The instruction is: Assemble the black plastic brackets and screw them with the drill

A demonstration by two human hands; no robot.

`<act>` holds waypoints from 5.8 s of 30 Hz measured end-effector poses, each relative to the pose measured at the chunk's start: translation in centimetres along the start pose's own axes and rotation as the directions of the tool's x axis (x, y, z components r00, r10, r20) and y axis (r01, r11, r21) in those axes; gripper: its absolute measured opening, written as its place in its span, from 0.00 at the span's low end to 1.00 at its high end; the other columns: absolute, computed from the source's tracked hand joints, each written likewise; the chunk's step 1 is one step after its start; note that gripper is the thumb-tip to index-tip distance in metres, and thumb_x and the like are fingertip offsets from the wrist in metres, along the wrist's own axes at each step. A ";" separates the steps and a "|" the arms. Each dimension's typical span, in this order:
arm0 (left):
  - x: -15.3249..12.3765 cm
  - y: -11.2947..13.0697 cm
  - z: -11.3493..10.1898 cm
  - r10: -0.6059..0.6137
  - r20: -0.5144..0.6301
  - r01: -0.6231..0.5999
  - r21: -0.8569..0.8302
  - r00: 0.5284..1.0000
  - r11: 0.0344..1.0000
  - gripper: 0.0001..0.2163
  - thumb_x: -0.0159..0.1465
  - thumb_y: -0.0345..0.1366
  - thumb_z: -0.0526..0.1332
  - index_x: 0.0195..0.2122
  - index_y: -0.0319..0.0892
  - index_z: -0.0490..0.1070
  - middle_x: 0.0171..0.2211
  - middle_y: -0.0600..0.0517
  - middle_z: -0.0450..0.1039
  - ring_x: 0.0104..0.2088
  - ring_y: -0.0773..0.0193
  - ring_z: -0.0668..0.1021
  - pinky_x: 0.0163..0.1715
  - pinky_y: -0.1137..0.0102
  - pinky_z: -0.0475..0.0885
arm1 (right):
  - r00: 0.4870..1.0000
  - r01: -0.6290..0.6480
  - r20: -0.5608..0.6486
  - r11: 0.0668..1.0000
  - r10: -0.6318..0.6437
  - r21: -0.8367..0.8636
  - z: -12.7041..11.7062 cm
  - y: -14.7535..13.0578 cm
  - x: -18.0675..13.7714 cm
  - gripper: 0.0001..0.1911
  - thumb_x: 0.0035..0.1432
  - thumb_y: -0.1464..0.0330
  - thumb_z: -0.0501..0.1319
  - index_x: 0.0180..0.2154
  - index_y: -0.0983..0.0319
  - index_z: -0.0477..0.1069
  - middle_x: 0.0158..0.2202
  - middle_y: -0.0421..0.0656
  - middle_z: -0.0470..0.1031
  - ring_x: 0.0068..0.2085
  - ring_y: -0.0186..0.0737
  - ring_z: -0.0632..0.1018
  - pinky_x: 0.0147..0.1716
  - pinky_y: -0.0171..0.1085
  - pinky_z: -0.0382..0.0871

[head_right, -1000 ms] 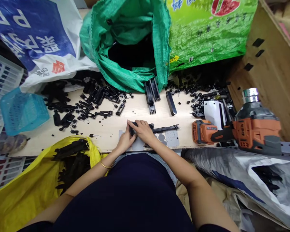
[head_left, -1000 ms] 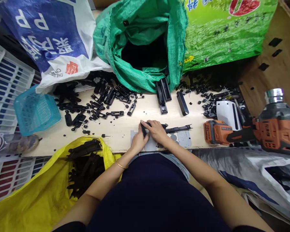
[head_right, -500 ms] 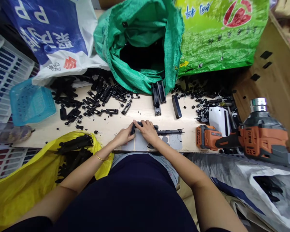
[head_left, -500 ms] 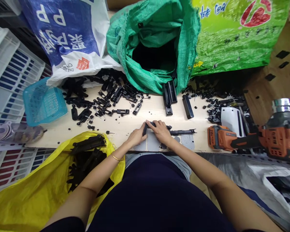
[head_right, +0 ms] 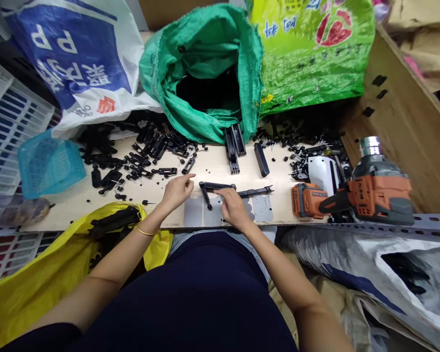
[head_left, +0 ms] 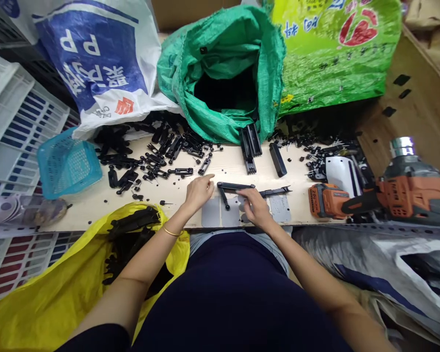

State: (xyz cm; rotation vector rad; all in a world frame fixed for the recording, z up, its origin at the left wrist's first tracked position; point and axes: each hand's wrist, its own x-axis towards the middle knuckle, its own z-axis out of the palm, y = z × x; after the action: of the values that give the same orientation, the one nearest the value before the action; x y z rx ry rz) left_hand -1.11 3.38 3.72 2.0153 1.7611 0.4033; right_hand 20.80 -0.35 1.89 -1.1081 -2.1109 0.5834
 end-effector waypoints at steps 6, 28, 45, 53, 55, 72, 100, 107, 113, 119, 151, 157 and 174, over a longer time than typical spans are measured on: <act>5.7 3.2 3.0 0.514 0.343 -0.561 0.047 0.786 0.827 0.11 0.59 0.38 0.62 0.41 0.40 0.72 0.43 0.43 0.71 0.46 0.53 0.72 0.46 0.63 0.67 | 0.811 -0.584 0.036 0.809 0.583 0.060 -3.1 1.3 -5.9 0.10 0.55 0.66 0.55 0.32 0.62 0.73 0.26 0.42 0.75 0.28 0.37 0.75 0.31 0.38 0.68; -3.6 11.2 6.2 0.103 0.395 -0.035 -0.176 0.913 0.984 0.15 0.66 0.36 0.51 0.53 0.38 0.56 0.30 0.45 0.73 0.31 0.54 0.79 0.30 0.67 0.70 | 0.375 -0.413 -0.223 0.378 0.900 0.829 -2.2 1.9 0.7 0.26 0.48 0.47 0.60 0.15 0.62 0.64 0.14 0.39 0.68 0.19 0.32 0.68 0.22 0.33 0.63; -2.3 11.4 5.2 0.166 0.726 0.680 -0.685 0.667 0.263 0.40 0.53 0.72 0.39 0.33 0.37 0.70 0.20 0.51 0.68 0.18 0.70 0.69 0.19 0.74 0.62 | 0.412 -0.465 -0.161 0.359 0.897 0.809 -3.2 -0.9 0.2 0.25 0.51 0.49 0.59 0.17 0.62 0.69 0.13 0.39 0.68 0.16 0.32 0.66 0.18 0.33 0.59; -2.4 11.4 5.4 0.109 0.701 0.633 -0.691 0.705 0.348 0.41 0.47 0.74 0.44 0.29 0.36 0.69 0.18 0.52 0.66 0.16 0.72 0.66 0.17 0.75 0.58 | 0.405 -0.427 -0.226 0.402 0.886 0.810 -3.0 -1.1 -0.1 0.26 0.51 0.48 0.59 0.17 0.63 0.70 0.17 0.42 0.71 0.21 0.33 0.71 0.22 0.33 0.63; -2.4 11.7 5.2 0.102 0.695 0.625 -0.692 0.711 0.361 0.41 0.45 0.75 0.46 0.28 0.35 0.69 0.17 0.53 0.66 0.16 0.72 0.66 0.17 0.75 0.59 | 0.400 -0.433 -0.238 0.411 0.885 0.802 -3.1 -1.2 -0.2 0.27 0.51 0.47 0.59 0.17 0.63 0.70 0.17 0.42 0.72 0.21 0.34 0.71 0.23 0.33 0.63; -2.7 12.1 6.0 0.102 0.568 0.452 -0.740 0.817 0.499 0.34 0.55 0.69 0.46 0.21 0.38 0.67 0.13 0.54 0.63 0.13 0.72 0.65 0.14 0.75 0.60 | 0.416 -0.354 -0.384 0.536 0.824 0.767 -2.7 -1.5 -0.9 0.25 0.54 0.52 0.57 0.16 0.62 0.70 0.16 0.39 0.68 0.21 0.32 0.69 0.26 0.34 0.64; -2.3 10.7 7.5 0.152 0.654 0.602 -0.748 0.741 0.278 0.36 0.51 0.71 0.46 0.31 0.38 0.68 0.13 0.56 0.64 0.12 0.71 0.65 0.13 0.76 0.59 | 0.540 -0.495 -0.239 0.535 0.807 0.685 -3.2 -1.2 0.9 0.24 0.53 0.53 0.59 0.16 0.63 0.67 0.15 0.39 0.67 0.19 0.32 0.68 0.22 0.32 0.61; -0.1 8.4 5.8 0.288 0.647 0.520 -0.750 0.706 0.409 0.43 0.48 0.73 0.48 0.51 0.40 0.68 0.35 0.43 0.76 0.34 0.57 0.78 0.36 0.64 0.73 | 0.464 -0.553 -0.333 0.562 0.821 0.615 -3.0 0.2 0.7 0.23 0.54 0.50 0.57 0.20 0.62 0.66 0.18 0.39 0.70 0.22 0.32 0.69 0.25 0.33 0.62; -2.7 9.3 4.9 0.379 0.309 -0.241 -0.404 0.872 0.883 0.57 0.42 0.49 0.73 0.67 0.41 0.40 0.62 0.36 0.51 0.62 0.43 0.59 0.57 0.52 0.59 | 0.235 -0.464 -0.408 0.471 0.882 0.750 -2.4 2.4 2.0 0.26 0.52 0.46 0.54 0.20 0.61 0.64 0.18 0.39 0.67 0.22 0.34 0.69 0.27 0.34 0.63; -1.5 9.7 6.0 0.175 0.148 -0.168 -0.064 0.973 0.984 0.39 0.57 0.38 0.63 0.65 0.41 0.43 0.47 0.44 0.66 0.47 0.53 0.72 0.42 0.64 0.71 | 0.394 -0.572 -0.340 0.517 0.854 0.636 -3.8 2.3 0.0 0.28 0.52 0.45 0.54 0.38 0.64 0.68 0.33 0.45 0.72 0.32 0.39 0.74 0.32 0.38 0.68; -4.6 10.4 -1.3 -0.060 -0.009 0.020 -0.891 0.998 0.454 0.24 0.57 0.59 0.56 0.29 0.40 0.70 0.30 0.49 0.71 0.33 0.61 0.73 0.35 0.69 0.69 | 0.721 -0.651 0.379 0.378 0.580 0.659 -5.5 -6.5 1.4 0.24 0.52 0.44 0.56 0.28 0.59 0.66 0.19 0.37 0.67 0.19 0.32 0.67 0.20 0.33 0.64; -4.4 11.1 -0.1 0.013 -0.212 -0.188 -0.834 0.977 0.519 0.26 0.58 0.56 0.58 0.48 0.40 0.72 0.53 0.41 0.70 0.56 0.48 0.69 0.60 0.52 0.56 | 0.722 -0.509 0.151 0.369 0.676 0.777 -1.5 -6.5 1.9 0.34 0.61 0.46 0.34 0.47 0.55 0.70 0.41 0.47 0.75 0.45 0.47 0.75 0.42 0.45 0.71; 4.6 6.8 8.8 0.337 -0.005 -0.328 0.205 0.942 0.922 0.27 0.60 0.41 0.62 0.60 0.41 0.61 0.59 0.44 0.64 0.61 0.52 0.65 0.58 0.61 0.64 | 0.974 -0.227 -0.057 0.911 0.221 -0.345 -3.1 15.3 11.6 0.17 0.62 0.68 0.48 0.46 0.58 0.72 0.55 0.52 0.64 0.57 0.57 0.62 0.53 0.60 0.54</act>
State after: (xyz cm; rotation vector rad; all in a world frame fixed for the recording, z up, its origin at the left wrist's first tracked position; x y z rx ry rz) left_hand 9.74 6.12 -0.79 2.4797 1.5317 0.3829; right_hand 26.56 17.89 -1.80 -1.5642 -2.1392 0.3014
